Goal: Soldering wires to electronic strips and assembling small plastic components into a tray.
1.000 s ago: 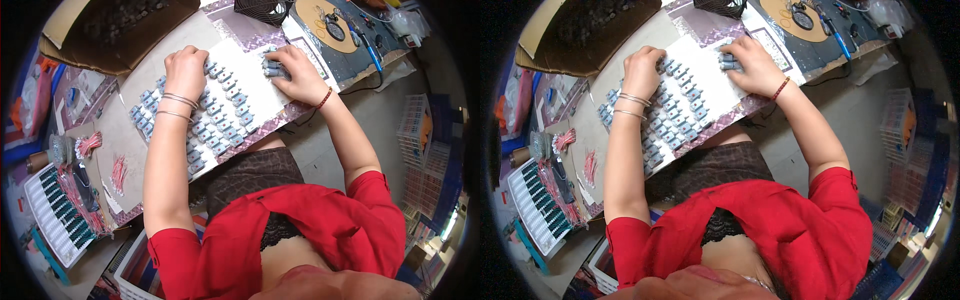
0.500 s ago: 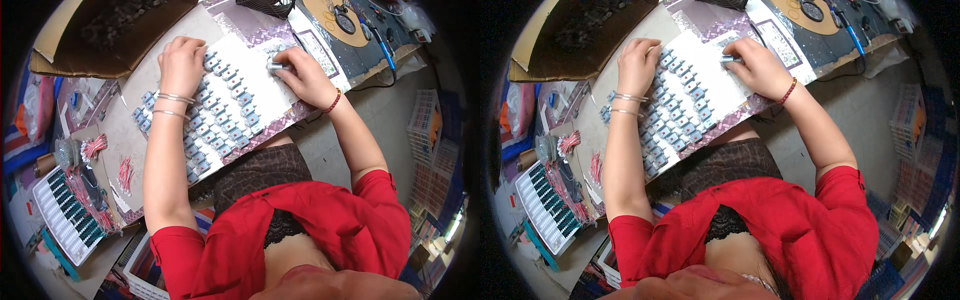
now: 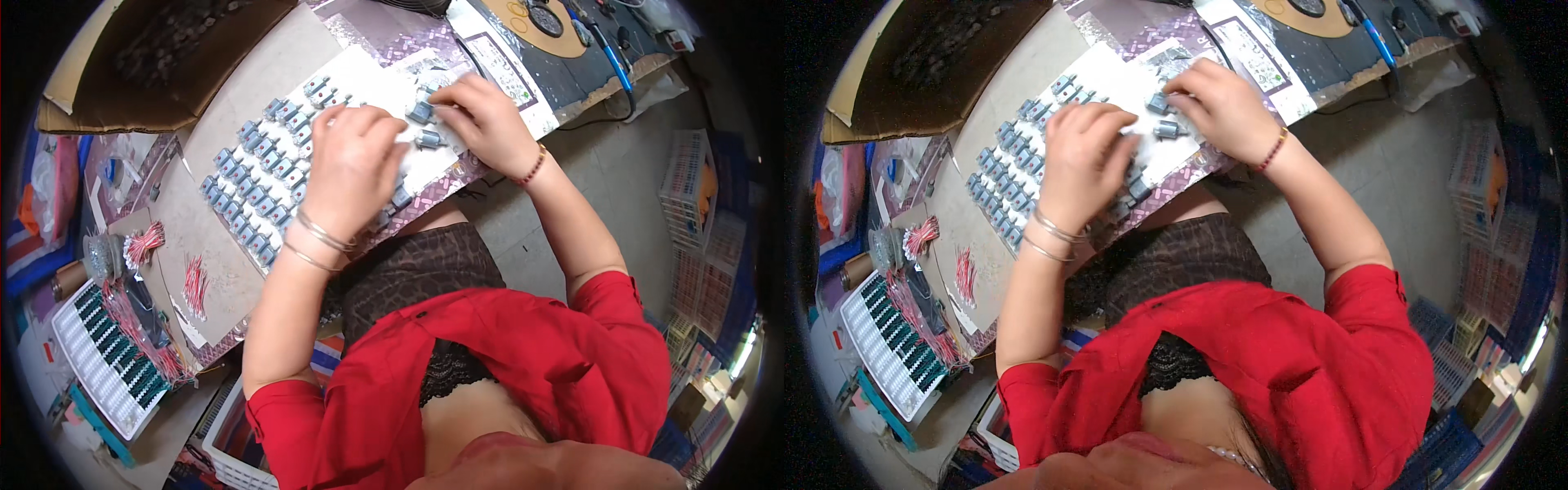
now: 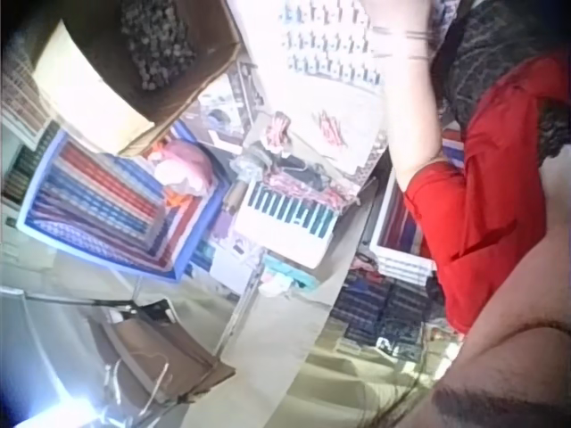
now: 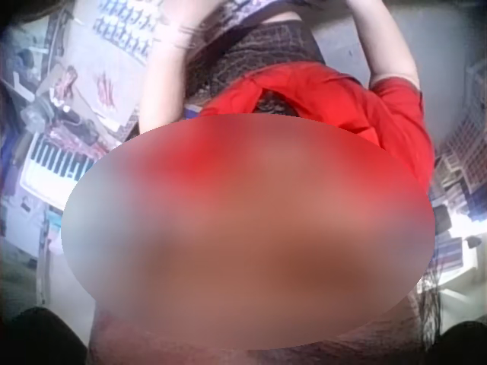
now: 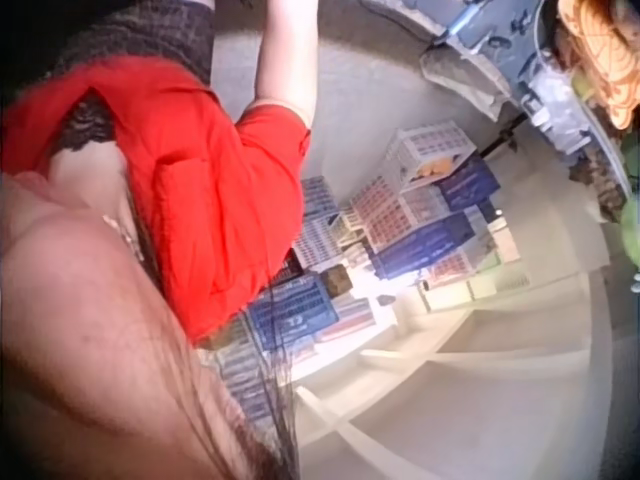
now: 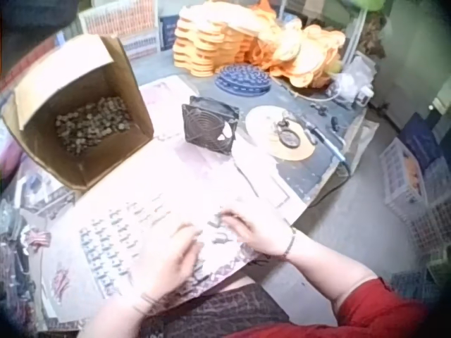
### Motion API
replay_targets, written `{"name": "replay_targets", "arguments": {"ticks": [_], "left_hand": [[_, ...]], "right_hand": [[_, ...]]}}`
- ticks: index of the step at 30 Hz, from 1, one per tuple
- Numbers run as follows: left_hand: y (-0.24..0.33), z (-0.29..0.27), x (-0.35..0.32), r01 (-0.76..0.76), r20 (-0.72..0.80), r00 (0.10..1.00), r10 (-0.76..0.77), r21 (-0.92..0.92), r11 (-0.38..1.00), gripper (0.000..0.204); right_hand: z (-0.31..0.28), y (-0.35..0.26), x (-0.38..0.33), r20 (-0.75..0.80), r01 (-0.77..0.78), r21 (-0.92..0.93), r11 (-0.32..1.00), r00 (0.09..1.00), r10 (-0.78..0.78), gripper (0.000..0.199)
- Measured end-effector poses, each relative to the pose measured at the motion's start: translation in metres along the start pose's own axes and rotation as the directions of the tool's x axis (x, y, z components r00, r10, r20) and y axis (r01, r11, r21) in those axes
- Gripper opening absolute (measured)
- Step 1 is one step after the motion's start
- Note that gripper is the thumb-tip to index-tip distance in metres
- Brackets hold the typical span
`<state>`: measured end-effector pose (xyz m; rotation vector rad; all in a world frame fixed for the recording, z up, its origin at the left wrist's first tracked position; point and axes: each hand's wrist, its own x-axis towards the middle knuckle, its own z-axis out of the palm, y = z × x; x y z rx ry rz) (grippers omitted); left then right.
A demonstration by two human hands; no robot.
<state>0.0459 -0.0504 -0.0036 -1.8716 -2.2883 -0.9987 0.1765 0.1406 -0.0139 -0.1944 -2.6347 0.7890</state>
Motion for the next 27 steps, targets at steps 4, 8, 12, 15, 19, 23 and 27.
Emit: {"name": "replay_targets", "arguments": {"ticks": [4,8,12,15,19,23,27], "left_hand": [[0.025,0.025,0.003,0.039,0.024,0.999,-0.04,0.029,0.999,0.021],[0.038,0.038,-0.005,0.062,-0.025,0.998,-0.058,0.169,0.984,0.011],[0.042,0.044,-0.006,0.11,-0.089,0.992,-0.095,0.184,0.977,0.006],[0.042,0.042,-0.005,0.129,-0.088,0.99,-0.113,0.205,0.97,0.005],[0.041,0.043,-0.001,0.163,-0.112,0.983,-0.145,0.175,0.971,0.011],[0.045,0.042,-0.006,0.166,-0.089,0.984,-0.157,0.107,0.98,0.021],[0.043,0.042,-0.006,0.202,-0.061,0.979,-0.196,0.101,0.974,0.021]], "right_hand": [[0.013,-0.003,0.021,0.137,0.095,-0.087,0.992,0.987,-0.083,0.028],[0.003,0.006,0.019,0.186,0.256,-0.021,0.966,0.951,-0.248,0.029],[0.002,0.013,0.003,0.189,0.191,0.105,0.976,0.96,-0.208,0.026],[0.007,0.01,0.004,0.209,0.189,0.103,0.977,0.956,-0.207,0.022],[0.024,0.014,0.006,0.091,0.135,0.087,0.987,0.985,-0.143,0.014],[0.016,0.011,0.009,-0.163,0.05,-0.1,0.994,0.985,-0.066,0.022],[0.014,0.014,0.022,-0.02,0.033,-0.246,0.969,0.999,-0.039,0.028]]}}
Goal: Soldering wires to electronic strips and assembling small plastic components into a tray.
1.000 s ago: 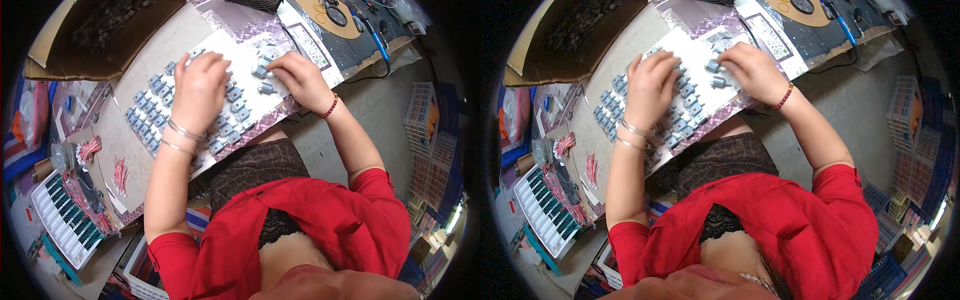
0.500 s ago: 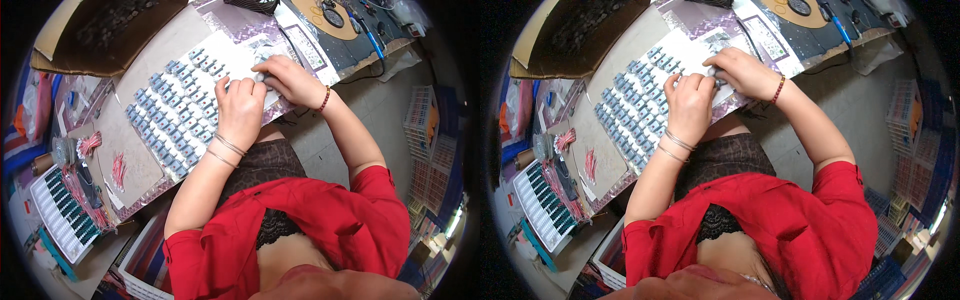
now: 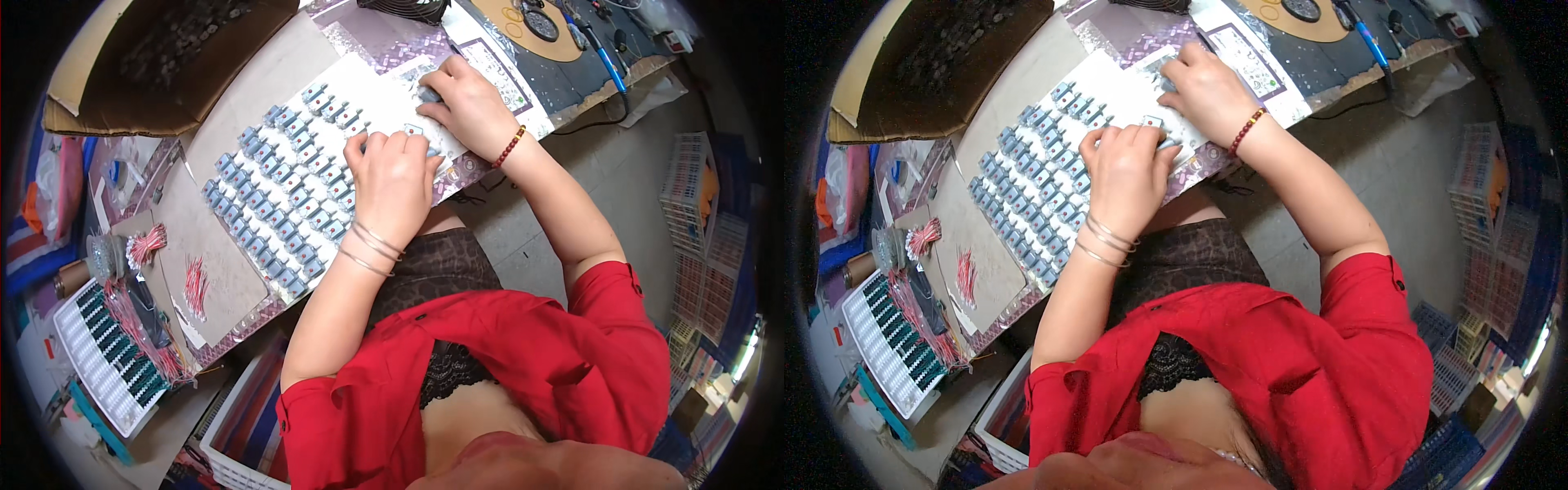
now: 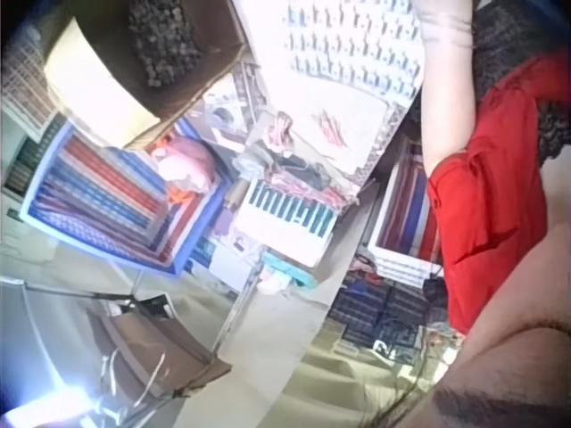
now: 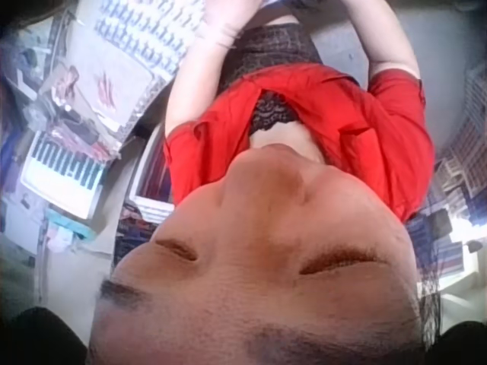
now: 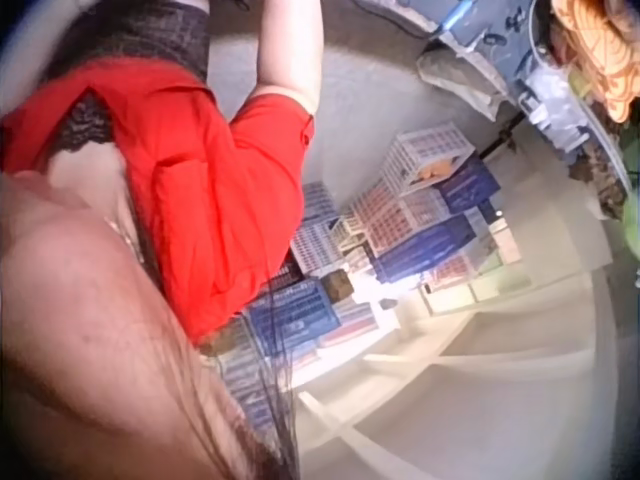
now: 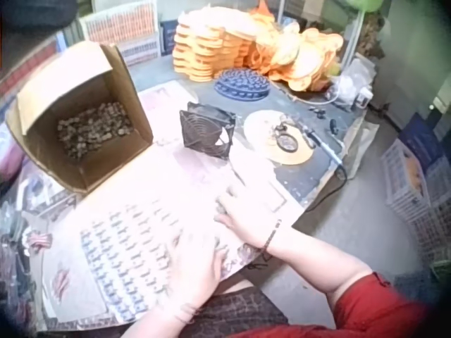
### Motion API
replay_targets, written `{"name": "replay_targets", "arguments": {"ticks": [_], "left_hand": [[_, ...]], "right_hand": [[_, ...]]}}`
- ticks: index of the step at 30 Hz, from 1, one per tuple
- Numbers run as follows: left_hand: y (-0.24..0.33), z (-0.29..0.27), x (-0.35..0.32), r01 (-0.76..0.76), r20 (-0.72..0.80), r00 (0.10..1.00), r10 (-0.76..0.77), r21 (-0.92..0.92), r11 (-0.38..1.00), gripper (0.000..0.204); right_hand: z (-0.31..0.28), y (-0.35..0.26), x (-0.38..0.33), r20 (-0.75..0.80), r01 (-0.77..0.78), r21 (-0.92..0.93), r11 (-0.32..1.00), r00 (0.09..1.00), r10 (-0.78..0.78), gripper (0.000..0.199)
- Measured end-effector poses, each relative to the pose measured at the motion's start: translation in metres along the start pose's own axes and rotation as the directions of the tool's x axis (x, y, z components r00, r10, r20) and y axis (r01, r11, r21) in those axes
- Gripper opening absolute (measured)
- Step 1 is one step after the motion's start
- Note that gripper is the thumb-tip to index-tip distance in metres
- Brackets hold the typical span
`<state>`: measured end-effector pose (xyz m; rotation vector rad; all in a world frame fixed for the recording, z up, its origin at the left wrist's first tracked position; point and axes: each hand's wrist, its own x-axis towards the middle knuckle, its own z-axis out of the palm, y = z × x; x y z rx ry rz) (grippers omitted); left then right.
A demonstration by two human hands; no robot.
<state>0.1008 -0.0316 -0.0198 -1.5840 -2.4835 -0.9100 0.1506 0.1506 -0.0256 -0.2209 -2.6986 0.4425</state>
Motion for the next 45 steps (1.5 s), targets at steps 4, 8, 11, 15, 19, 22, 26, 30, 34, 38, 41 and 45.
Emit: {"name": "replay_targets", "arguments": {"ticks": [4,8,11,15,19,22,26,30,34,38,41,45], "left_hand": [[0.002,-0.007,0.001,0.023,-0.064,0.998,-0.023,0.006,1.0,0.022],[-0.005,0.002,0.005,-0.091,-0.112,0.989,0.095,0.039,0.995,0.021],[-0.002,-0.003,0.003,-0.033,0.032,0.999,0.032,0.041,0.999,0.021],[0.005,-0.008,-0.004,-0.009,0.133,0.991,0.002,0.054,0.999,0.02],[0.005,-0.005,-0.007,-0.08,-0.017,0.997,0.081,0.072,0.994,0.024],[0.006,-0.002,-0.006,-0.048,0.059,0.997,0.04,0.139,0.989,0.032],[0.016,-0.011,-0.009,0.022,0.101,0.994,-0.036,0.141,0.99,0.041],[0.013,-0.015,-0.017,0.03,0.064,0.997,-0.04,0.142,0.989,0.045],[0.0,-0.025,-0.027,0.034,0.037,0.999,-0.038,0.096,0.995,0.045],[-0.023,-0.037,-0.029,0.085,-0.044,0.996,-0.084,0.028,0.996,0.032],[-0.04,-0.05,-0.008,0.133,-0.053,0.99,-0.129,0.094,0.987,0.036],[-0.046,-0.04,0.006,0.09,0.195,0.968,-0.157,0.311,0.946,0.047]], "right_hand": [[-0.004,0.008,0.004,0.052,0.177,0.074,0.981,0.982,-0.181,0.019],[-0.011,0.013,0.005,0.109,0.185,0.203,0.962,0.972,-0.209,0.014],[-0.004,0.006,0.012,0.191,0.065,0.375,0.925,0.971,-0.146,0.016],[0.004,0.007,0.011,0.089,0.118,0.384,0.916,0.982,-0.164,0.015],[-0.004,0.011,0.02,-0.114,0.16,0.194,0.968,0.984,-0.139,0.024],[0.008,0.007,0.031,-0.053,0.276,0.087,0.957,0.961,-0.272,0.03],[0.017,0.01,0.045,0.161,0.162,-0.015,0.987,0.974,-0.158,0.032],[0.012,0.019,0.047,0.074,0.171,0.112,0.979,0.981,-0.179,0.031],[-0.006,-0.012,0.026,0.411,-0.306,0.651,0.694,0.912,0.016,0.028],[0.005,-0.002,0.005,0.429,-0.315,0.737,0.598,0.902,-0.053,0.022],[0.002,-0.008,0.007,0.415,-0.293,0.614,0.733,0.91,0.016,0.021],[0.012,-0.011,0.015,0.198,0.084,0.387,0.918,0.965,-0.172,0.018]]}}
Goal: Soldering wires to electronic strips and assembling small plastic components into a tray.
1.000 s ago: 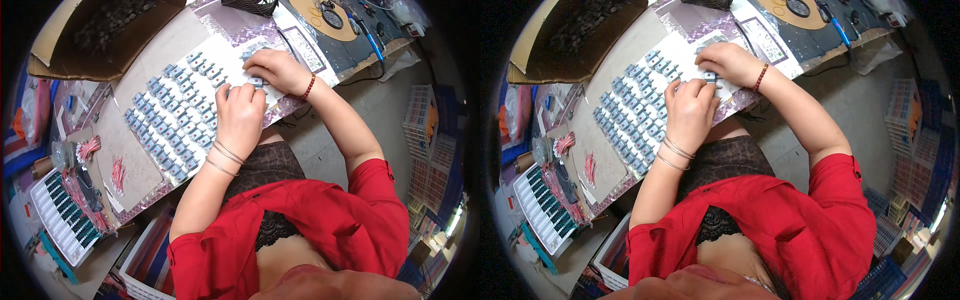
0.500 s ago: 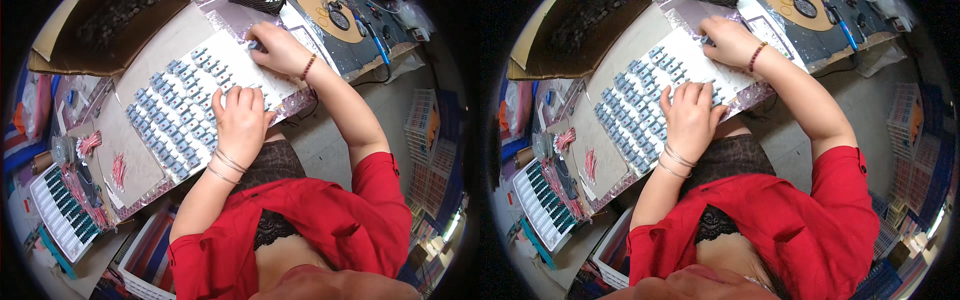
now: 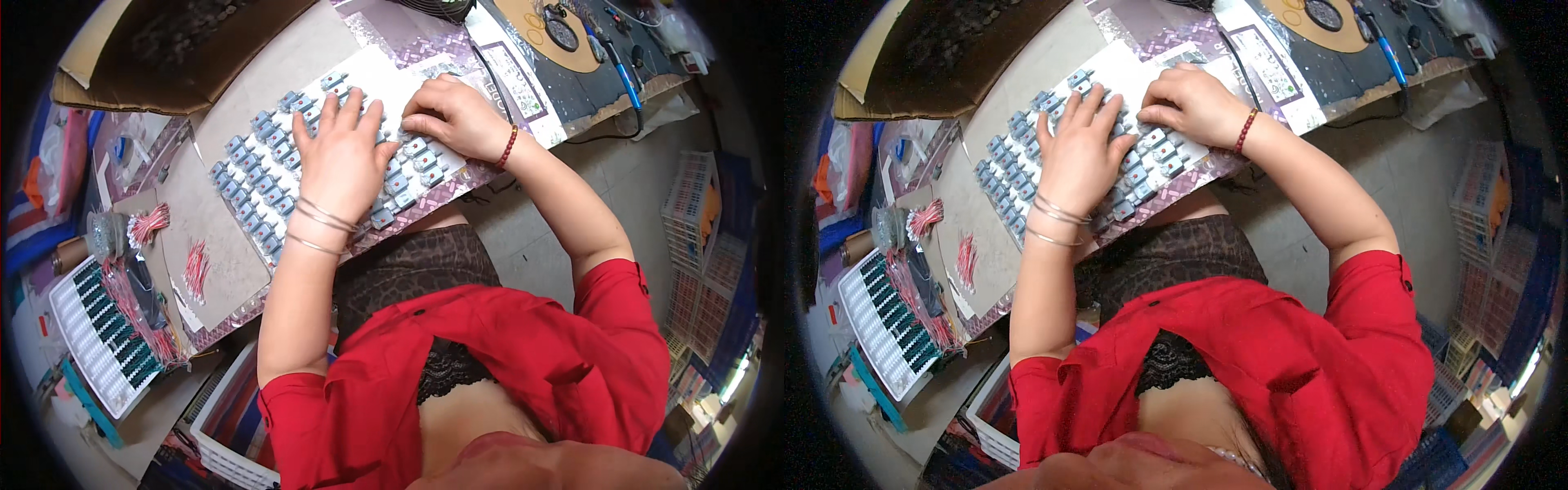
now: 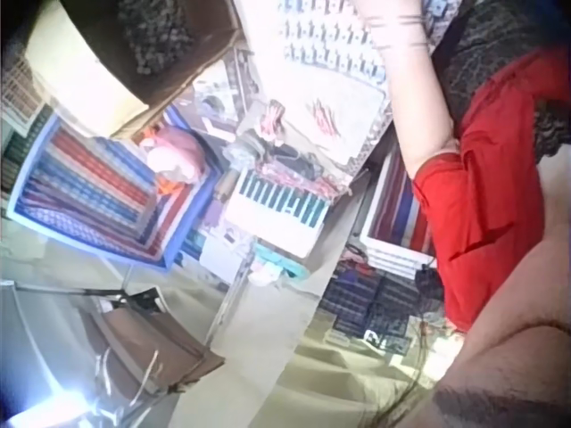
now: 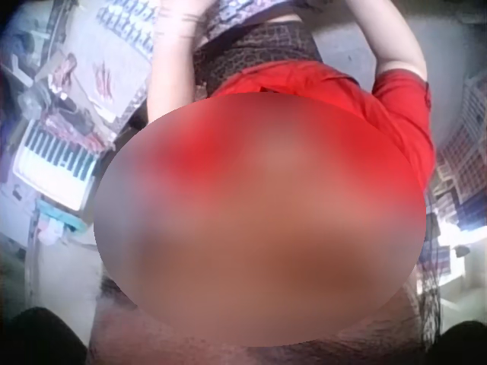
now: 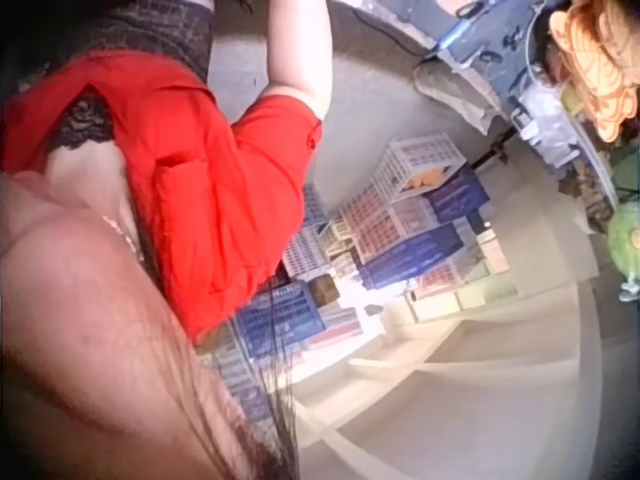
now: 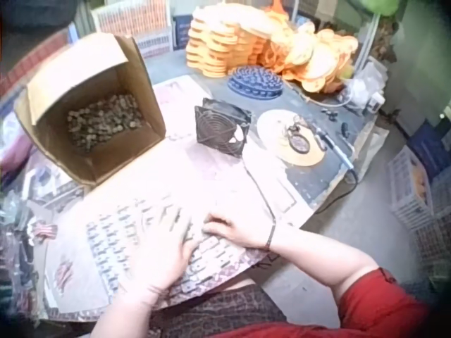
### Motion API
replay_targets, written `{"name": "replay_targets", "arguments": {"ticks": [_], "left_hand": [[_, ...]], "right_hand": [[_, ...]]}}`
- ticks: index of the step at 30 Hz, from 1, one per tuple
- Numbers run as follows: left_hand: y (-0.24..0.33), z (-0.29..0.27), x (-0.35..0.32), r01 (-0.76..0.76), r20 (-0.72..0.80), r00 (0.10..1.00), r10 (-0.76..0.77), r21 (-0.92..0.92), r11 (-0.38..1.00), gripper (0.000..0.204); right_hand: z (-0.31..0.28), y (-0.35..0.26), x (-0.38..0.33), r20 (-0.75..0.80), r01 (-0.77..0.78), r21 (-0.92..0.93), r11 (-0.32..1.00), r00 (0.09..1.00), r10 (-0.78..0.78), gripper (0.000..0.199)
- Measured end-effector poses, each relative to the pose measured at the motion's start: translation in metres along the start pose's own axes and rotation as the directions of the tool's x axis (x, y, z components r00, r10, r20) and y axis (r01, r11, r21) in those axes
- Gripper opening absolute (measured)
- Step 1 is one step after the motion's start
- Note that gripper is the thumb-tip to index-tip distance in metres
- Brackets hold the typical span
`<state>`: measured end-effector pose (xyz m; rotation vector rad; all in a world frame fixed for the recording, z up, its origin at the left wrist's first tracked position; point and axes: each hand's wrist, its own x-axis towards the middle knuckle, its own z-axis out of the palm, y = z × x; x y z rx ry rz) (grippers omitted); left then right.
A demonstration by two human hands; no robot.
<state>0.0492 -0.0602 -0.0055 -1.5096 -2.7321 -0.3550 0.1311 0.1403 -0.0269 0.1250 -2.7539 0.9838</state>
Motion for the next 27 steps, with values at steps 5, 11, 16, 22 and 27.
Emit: {"name": "replay_targets", "arguments": {"ticks": [5,11,16,22,27], "left_hand": [[-0.013,0.002,-0.004,-0.013,-0.008,1.0,0.012,-0.078,0.997,0.046],[-0.056,-0.017,0.036,0.005,-0.194,0.978,-0.081,-0.364,0.931,0.039],[-0.151,-0.024,0.11,0.214,-0.299,0.896,-0.328,-0.355,0.91,0.053],[-0.257,-0.008,0.185,0.387,-0.432,0.814,-0.388,-0.093,0.917,0.079],[-0.281,0.0,0.188,0.254,-0.422,0.907,-0.014,0.519,0.816,0.07]], "right_hand": [[-0.003,0.0,-0.008,-0.008,0.128,-0.154,0.98,0.991,-0.13,0.012],[-0.01,0.004,0.05,-0.154,0.105,-0.112,0.988,0.981,-0.122,0.015],[0.014,0.026,0.157,-0.127,0.085,-0.038,0.996,0.988,-0.089,0.028],[0.052,0.059,0.303,-0.147,0.02,-0.134,0.991,0.988,-0.04,0.056],[0.081,0.025,0.344,-0.003,-0.161,-0.295,0.942,0.986,0.167,0.064]]}}
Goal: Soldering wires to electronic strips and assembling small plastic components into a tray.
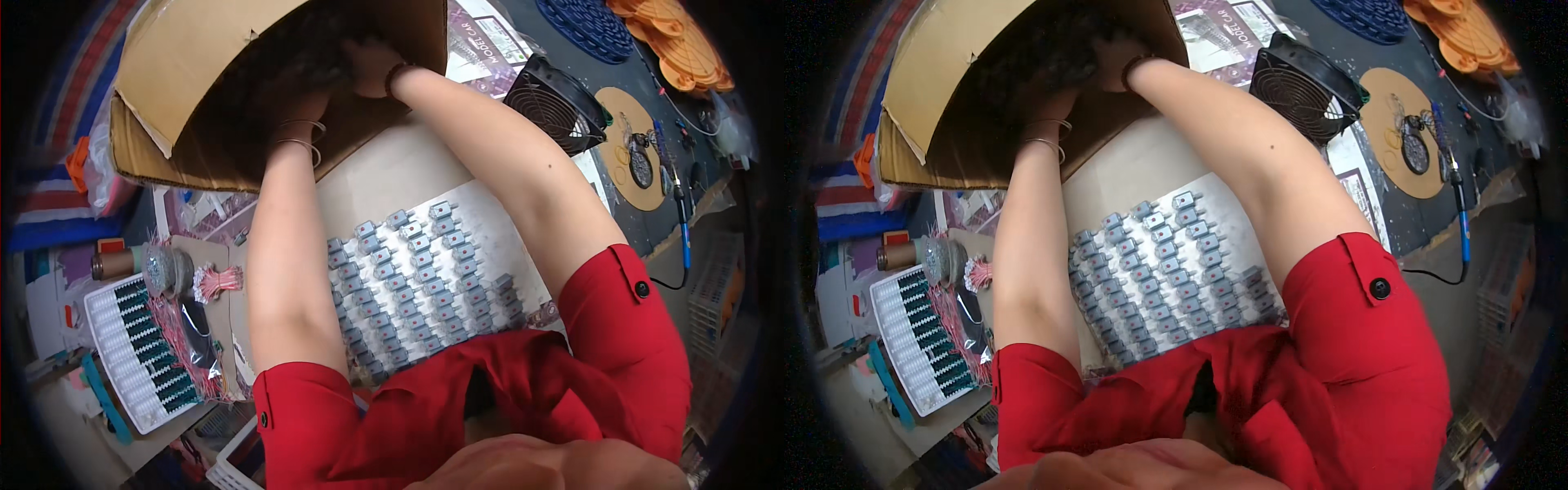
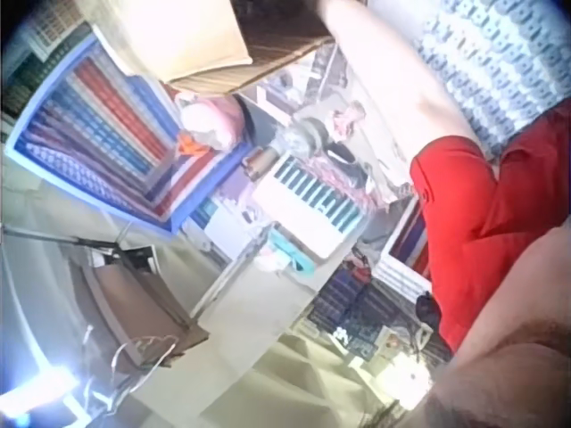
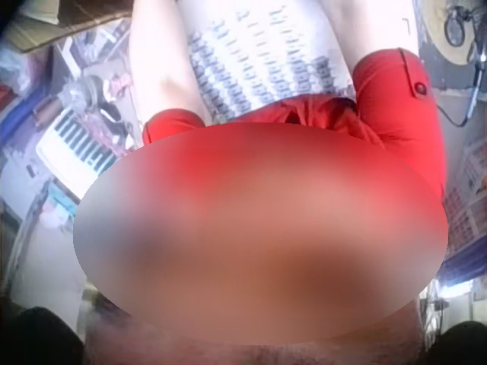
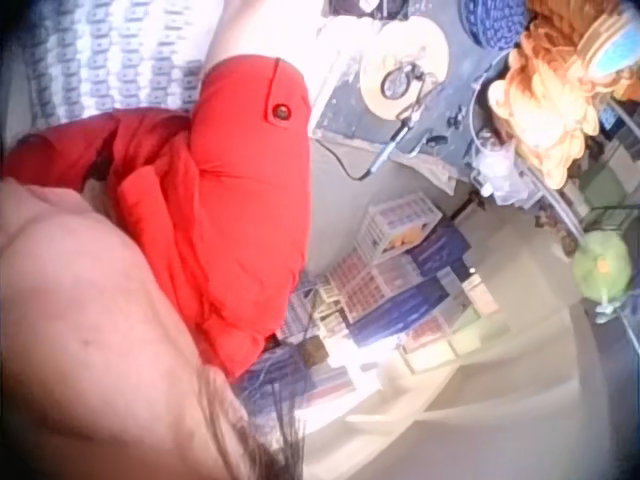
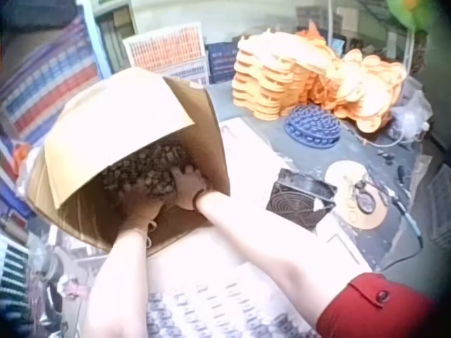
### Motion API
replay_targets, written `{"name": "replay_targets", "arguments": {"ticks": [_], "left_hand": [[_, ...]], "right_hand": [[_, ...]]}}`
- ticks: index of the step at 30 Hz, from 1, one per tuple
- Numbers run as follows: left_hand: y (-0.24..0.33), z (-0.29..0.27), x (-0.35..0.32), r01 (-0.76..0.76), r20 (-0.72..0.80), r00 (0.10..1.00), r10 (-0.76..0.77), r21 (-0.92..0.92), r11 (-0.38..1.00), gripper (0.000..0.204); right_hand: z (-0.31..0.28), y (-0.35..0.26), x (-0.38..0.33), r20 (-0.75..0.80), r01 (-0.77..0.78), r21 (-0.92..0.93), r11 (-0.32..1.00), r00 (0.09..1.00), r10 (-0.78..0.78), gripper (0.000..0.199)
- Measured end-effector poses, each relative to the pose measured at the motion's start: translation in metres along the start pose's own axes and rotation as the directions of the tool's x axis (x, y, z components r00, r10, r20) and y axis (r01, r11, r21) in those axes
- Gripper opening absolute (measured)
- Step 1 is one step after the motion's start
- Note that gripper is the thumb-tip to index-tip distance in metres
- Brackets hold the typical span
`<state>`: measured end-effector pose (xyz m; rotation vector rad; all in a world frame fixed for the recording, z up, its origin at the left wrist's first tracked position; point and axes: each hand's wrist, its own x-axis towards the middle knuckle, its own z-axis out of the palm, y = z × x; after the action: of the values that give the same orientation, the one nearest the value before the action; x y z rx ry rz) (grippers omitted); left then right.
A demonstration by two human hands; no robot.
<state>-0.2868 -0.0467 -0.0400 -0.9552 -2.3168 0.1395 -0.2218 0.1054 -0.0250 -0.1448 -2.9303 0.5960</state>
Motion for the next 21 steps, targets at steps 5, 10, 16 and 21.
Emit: {"name": "replay_targets", "arguments": {"ticks": [5,10,16,21], "left_hand": [[0.066,-0.026,-0.011,0.219,0.325,0.946,-0.004,-0.628,0.747,0.047],[0.116,-0.071,-0.039,0.3,0.343,0.931,0.124,-0.914,0.273,0.045],[0.167,-0.13,-0.049,0.163,0.244,0.897,0.368,-0.957,0.239,0.045],[0.145,-0.177,-0.091,0.1,0.211,0.969,0.131,-0.812,0.575,0.035]], "right_hand": [[-0.014,0.033,-0.043,0.103,0.02,0.001,1.0,0.994,-0.02,0.059],[-0.069,0.051,-0.147,0.05,0.033,0.121,0.992,0.998,-0.04,0.038],[-0.104,0.083,-0.255,0.03,-0.037,0.058,0.998,0.999,0.035,0.052],[-0.115,0.076,-0.304,-0.28,0.039,-0.096,0.995,0.958,-0.065,0.039]]}}
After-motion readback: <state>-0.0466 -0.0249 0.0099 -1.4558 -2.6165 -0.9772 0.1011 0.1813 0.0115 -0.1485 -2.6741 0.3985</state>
